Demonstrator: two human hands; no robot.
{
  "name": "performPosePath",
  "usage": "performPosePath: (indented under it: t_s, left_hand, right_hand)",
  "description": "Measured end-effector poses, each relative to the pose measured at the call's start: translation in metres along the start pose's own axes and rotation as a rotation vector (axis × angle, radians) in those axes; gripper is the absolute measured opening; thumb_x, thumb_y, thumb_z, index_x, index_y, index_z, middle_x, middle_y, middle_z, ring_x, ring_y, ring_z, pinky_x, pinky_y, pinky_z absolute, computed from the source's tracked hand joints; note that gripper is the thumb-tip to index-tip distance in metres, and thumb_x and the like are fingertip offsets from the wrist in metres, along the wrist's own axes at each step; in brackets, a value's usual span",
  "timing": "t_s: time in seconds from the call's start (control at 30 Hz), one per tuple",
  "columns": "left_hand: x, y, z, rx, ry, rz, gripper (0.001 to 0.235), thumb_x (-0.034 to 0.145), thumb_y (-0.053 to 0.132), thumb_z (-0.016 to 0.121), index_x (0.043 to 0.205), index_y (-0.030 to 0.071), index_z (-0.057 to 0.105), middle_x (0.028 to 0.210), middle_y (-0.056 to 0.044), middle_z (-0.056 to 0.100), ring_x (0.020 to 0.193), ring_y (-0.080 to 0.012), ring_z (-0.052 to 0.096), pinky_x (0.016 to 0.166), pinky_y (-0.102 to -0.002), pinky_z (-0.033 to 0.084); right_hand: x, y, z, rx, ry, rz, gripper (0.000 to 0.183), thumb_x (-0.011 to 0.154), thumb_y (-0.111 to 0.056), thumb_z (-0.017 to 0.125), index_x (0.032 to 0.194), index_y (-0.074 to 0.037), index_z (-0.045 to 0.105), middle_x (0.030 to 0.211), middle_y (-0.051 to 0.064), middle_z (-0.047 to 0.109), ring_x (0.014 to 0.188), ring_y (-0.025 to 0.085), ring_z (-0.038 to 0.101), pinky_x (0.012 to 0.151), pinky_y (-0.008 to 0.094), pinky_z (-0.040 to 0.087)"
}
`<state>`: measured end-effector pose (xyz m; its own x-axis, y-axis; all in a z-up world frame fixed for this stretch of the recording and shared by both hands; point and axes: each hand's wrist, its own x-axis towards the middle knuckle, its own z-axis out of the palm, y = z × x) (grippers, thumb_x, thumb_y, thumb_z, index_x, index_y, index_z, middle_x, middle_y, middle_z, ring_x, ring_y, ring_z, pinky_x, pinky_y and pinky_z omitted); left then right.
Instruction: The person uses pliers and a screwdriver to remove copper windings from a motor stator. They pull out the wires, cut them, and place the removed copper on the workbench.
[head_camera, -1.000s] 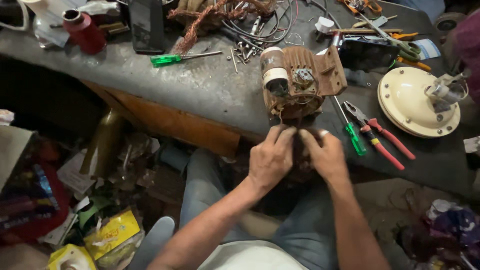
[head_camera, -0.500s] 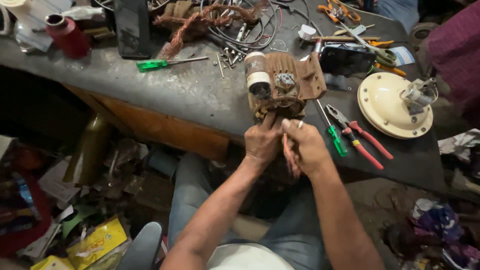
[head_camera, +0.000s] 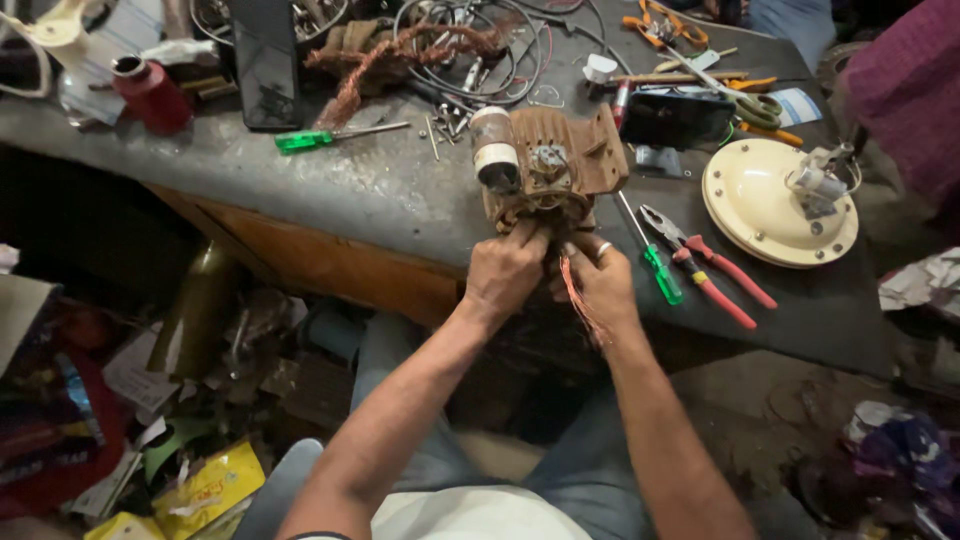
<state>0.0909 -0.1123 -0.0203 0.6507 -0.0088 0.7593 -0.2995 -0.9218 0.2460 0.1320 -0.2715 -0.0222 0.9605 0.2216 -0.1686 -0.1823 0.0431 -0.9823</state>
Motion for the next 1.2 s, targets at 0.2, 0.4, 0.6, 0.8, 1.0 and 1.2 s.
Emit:
performPosePath:
  t_s: [0.2,0.4,0.6,0.8,1.0,1.2]
  left_hand:
    - [0.001,0.017,-0.012,-0.090,0.008,-0.063,0.010,0.088,0.010,0.067,0.098,0.009,0.068,0.092,-0.009,0.066,0.073,-0.0290,0.069,0.066,-0.039,0.056]
    - [-0.006,0.034,-0.014,-0.217,0.155,-0.230,0.007,0.089,0.013,0.070,0.093,0.007,0.070,0.092,-0.011,0.068,0.072,-0.0343,0.065,0.067,-0.043,0.052]
    - [-0.004,0.039,-0.019,-0.388,0.162,-0.325,0.011,0.088,0.013,0.071,0.098,0.009,0.073,0.102,-0.009,0.070,0.088,-0.0337,0.070,0.075,-0.040,0.056]
    - [0.029,0.030,-0.071,-0.237,-0.004,-0.086,0.012,0.087,0.011,0.072,0.098,0.011,0.074,0.100,-0.008,0.072,0.086,-0.0300,0.072,0.075,-0.039,0.058]
    - [0.136,0.016,-0.081,-0.148,0.037,0.127,0.026,0.091,0.025,0.073,0.113,0.012,0.070,0.116,-0.012,0.066,0.103,-0.0322,0.065,0.088,-0.043,0.052]
    - [0.150,0.032,-0.016,0.029,0.009,0.082,0.028,0.093,0.041,0.064,0.108,0.019,0.074,0.092,-0.010,0.069,0.088,-0.0320,0.066,0.080,-0.051,0.045]
  right_hand:
    - [0.008,0.007,0.018,0.228,0.086,-0.093,0.013,0.098,-0.013,0.073,0.092,-0.002,0.074,0.076,-0.001,0.064,0.061,0.006,0.052,0.052,0.023,0.040]
    - [0.007,-0.012,0.025,0.291,0.196,0.127,0.007,0.091,-0.012,0.071,0.090,-0.005,0.071,0.078,0.001,0.067,0.064,0.012,0.059,0.058,0.028,0.047]
    - [-0.004,-0.017,0.048,0.428,0.216,0.014,0.010,0.092,-0.010,0.072,0.090,-0.001,0.076,0.084,0.002,0.072,0.071,0.010,0.063,0.063,0.029,0.050]
    - [-0.006,-0.018,0.054,0.256,0.322,0.146,0.021,0.099,-0.020,0.065,0.088,-0.002,0.067,0.072,0.008,0.063,0.059,0.020,0.054,0.053,0.039,0.041]
    - [0.019,0.010,0.054,0.979,0.006,0.363,0.024,0.100,-0.027,0.056,0.099,-0.006,0.066,0.080,0.008,0.068,0.067,0.024,0.068,0.060,0.035,0.058]
    - [0.041,0.053,0.064,0.942,0.111,0.186,0.016,0.101,-0.024,0.059,0.104,-0.011,0.068,0.086,0.002,0.069,0.068,0.018,0.064,0.055,0.033,0.050]
